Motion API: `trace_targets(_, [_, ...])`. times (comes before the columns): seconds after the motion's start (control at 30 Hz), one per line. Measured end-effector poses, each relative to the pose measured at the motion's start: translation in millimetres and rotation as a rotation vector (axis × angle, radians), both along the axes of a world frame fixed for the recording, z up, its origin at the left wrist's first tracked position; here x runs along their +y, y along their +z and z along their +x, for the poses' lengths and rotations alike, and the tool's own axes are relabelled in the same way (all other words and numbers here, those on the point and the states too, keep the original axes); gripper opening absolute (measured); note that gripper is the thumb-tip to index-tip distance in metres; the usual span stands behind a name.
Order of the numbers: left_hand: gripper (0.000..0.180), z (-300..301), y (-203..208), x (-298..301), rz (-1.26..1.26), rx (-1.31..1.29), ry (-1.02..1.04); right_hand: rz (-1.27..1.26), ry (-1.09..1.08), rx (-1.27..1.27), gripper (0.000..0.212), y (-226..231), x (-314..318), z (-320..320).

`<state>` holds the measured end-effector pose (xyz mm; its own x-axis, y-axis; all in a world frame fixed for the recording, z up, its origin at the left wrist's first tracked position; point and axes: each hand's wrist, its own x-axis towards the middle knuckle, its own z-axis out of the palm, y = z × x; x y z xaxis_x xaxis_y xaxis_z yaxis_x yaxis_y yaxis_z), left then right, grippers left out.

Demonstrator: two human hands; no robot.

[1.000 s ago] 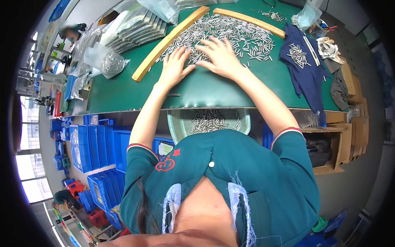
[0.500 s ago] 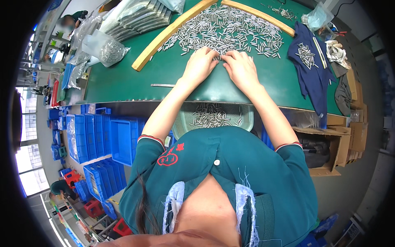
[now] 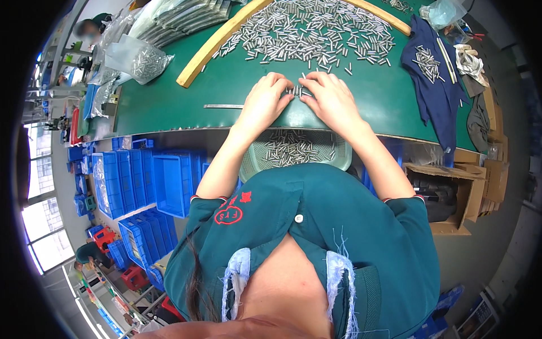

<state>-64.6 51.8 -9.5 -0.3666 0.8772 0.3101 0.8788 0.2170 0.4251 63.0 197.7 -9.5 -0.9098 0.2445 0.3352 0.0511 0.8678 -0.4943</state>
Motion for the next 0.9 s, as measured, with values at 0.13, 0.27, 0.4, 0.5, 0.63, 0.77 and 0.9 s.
trace_targets(0.13, [0.029, 3.6, 0.3, -5.3, -0.023, 0.012, 0.083, 0.005, 0.002, -0.008, 0.033, -2.2, -2.3, 4.1])
trace_targets(0.27, [0.024, 7.3, 6.2, -1.4, 0.066, -0.024, 0.078, -0.047, -0.053, 0.011, 0.03, -2.4, -4.1, 9.9])
trace_targets(0.4, [0.017, 8.7, 6.3, 13.2, 0.026, 0.084, 0.055, -0.025, -0.072, 0.014, 0.029, -3.4, -5.1, 9.0])
trace_targets(0.5, [0.014, 5.1, 4.4, 23.0, -0.037, 0.123, 0.053, -0.019, -0.086, 0.016, 0.029, -1.3, -6.3, 10.4])
trace_targets(0.63, [0.011, -1.0, 10.1, 30.7, -0.169, 0.25, -0.008, -0.123, -0.154, -0.043, 0.03, -0.2, -6.4, 16.3])
trace_targets(0.77, [0.011, -9.5, 15.5, 30.1, -0.206, 0.278, -0.097, -0.134, -0.164, -0.025, 0.031, -1.8, -6.9, 18.1])
trace_targets(0.9, [0.012, -8.7, 15.3, 30.0, -0.181, 0.234, -0.135, -0.108, -0.157, -0.001, 0.031, -3.8, -5.9, 17.8])
